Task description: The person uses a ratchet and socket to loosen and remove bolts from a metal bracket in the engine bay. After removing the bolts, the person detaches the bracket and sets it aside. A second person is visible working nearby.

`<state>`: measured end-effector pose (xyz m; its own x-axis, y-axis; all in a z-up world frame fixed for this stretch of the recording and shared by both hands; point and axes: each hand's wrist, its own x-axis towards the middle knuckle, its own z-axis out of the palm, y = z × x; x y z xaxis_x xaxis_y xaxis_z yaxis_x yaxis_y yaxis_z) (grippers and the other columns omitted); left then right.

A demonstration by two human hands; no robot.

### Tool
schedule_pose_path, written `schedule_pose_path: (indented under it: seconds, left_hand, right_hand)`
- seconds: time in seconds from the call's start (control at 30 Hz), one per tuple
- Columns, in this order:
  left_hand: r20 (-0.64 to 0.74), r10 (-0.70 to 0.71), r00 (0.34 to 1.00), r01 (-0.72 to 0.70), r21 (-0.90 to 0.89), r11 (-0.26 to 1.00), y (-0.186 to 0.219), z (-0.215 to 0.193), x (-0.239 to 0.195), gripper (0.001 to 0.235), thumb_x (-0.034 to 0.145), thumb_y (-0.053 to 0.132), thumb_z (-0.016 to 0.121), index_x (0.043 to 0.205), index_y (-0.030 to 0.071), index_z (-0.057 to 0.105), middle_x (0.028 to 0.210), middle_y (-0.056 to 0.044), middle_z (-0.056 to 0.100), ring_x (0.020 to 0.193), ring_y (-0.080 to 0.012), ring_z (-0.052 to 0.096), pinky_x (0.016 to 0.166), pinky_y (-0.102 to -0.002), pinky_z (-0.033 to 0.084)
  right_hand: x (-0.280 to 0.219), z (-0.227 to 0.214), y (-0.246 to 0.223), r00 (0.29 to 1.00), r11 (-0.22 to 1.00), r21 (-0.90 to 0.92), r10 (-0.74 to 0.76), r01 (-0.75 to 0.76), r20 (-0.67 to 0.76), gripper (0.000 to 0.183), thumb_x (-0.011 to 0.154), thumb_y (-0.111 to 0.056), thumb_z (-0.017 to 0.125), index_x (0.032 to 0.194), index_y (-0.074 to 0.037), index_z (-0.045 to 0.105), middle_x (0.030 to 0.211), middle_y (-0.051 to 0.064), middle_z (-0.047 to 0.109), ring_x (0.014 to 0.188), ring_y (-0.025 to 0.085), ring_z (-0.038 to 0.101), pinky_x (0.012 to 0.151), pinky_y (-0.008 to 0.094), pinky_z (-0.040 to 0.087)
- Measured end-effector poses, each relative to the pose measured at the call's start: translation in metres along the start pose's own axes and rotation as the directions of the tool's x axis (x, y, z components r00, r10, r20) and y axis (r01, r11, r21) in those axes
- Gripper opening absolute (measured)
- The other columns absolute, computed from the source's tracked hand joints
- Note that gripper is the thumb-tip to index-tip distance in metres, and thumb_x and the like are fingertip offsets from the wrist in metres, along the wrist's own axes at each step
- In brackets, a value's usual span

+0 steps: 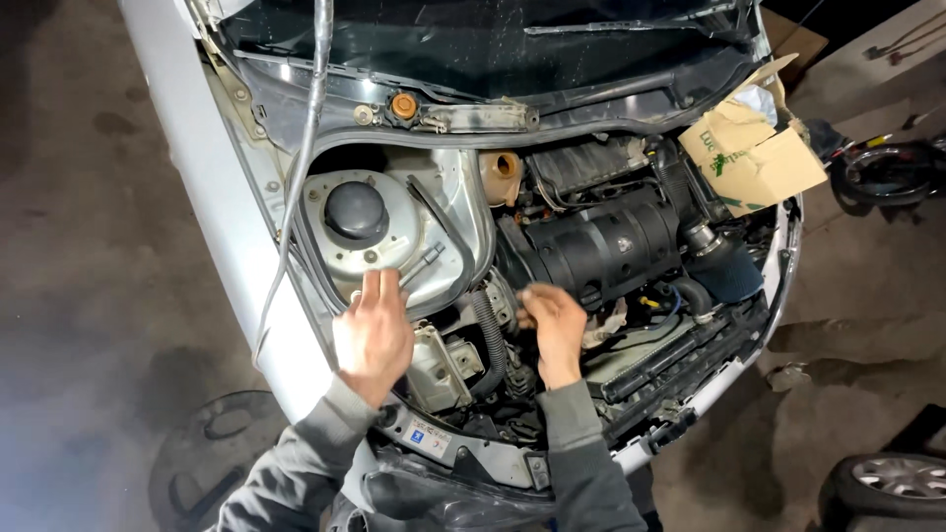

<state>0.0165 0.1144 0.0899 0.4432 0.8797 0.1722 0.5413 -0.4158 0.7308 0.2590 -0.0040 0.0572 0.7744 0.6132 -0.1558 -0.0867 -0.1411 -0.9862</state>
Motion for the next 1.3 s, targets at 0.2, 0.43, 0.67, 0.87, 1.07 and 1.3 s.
schedule_pose_path:
  seconds: [0.2,0.43,0.67,0.87,1.07,1.3]
  left_hand:
    - [0.156,0.182,0.971,-0.233,0.441,0.867,-0.034,0.013,0.029,0.045,0.07,0.006,0.067,0.112,-0.001,0.056,0.12,-0.018,0.061,0.101,-0.0328,0.067,0.086,-0.046,0.049]
    - [0.094,0.246,0.965,-0.255,0.57,0.781,-0.045,0.029,0.033,0.029,0.084,0.015,0.068,0.108,0.001,0.064,0.11,-0.016,0.061,0.108,-0.0319,0.061,0.099,-0.048,0.038]
    - [0.08,0.377,0.923,-0.373,-0.056,0.926,-0.017,0.053,-0.018,0.018,0.098,0.013,0.063,0.109,-0.001,0.066,0.112,-0.019,0.065,0.1,-0.0343,0.061,0.095,-0.045,0.047]
    - [0.147,0.467,0.872,-0.49,0.257,0.833,0.003,0.111,-0.027,0.046,0.073,0.024,0.068,0.109,-0.004,0.065,0.111,-0.021,0.067,0.106,-0.0367,0.064,0.089,-0.049,0.048]
    - [0.38,0.137,0.915,-0.251,0.27,0.93,-0.026,0.156,0.003,0.035,0.078,0.03,0.075,0.104,0.007,0.069,0.106,-0.016,0.071,0.106,-0.0374,0.065,0.089,-0.051,0.049]
    - [0.436,0.043,0.899,-0.201,0.322,0.925,-0.047,0.163,0.006,0.043,0.076,0.038,0.082,0.097,0.002,0.072,0.101,-0.021,0.072,0.101,-0.0399,0.067,0.09,-0.051,0.05]
  right_hand:
    - [-0.058,-0.053,0.076,0.981,0.981,-0.042,0.184,-0.187,-0.065,0.02,0.089,-0.004,0.073,0.107,0.004,0.072,0.088,0.009,0.077,0.068,0.013,0.066,0.059,0.027,0.051]
    - [-0.046,-0.058,0.116,0.931,0.938,-0.052,0.33,-0.342,-0.154,0.024,0.092,-0.016,0.074,0.107,0.003,0.074,0.089,0.004,0.075,0.078,0.011,0.069,0.07,0.025,0.055]
    - [-0.044,0.0,0.079,0.964,0.959,-0.099,0.26,-0.265,-0.06,0.046,0.101,-0.036,0.069,0.107,0.01,0.075,0.087,0.008,0.073,0.077,0.013,0.061,0.068,0.028,0.047]
    - [-0.05,-0.001,0.11,0.985,0.981,0.092,0.17,-0.17,0.004,0.043,0.084,-0.016,0.078,0.116,0.011,0.069,0.096,0.009,0.076,0.087,0.014,0.07,0.081,0.026,0.053]
    - [-0.077,0.018,0.09,0.977,0.97,0.119,0.212,-0.212,0.008,0.043,0.085,-0.012,0.074,0.123,0.009,0.072,0.098,0.01,0.076,0.09,0.015,0.068,0.085,0.028,0.05]
    - [-0.079,0.027,0.078,0.982,0.975,0.125,0.186,-0.183,-0.014,0.04,0.085,-0.013,0.074,0.119,0.007,0.07,0.099,0.009,0.076,0.091,0.015,0.069,0.084,0.027,0.052]
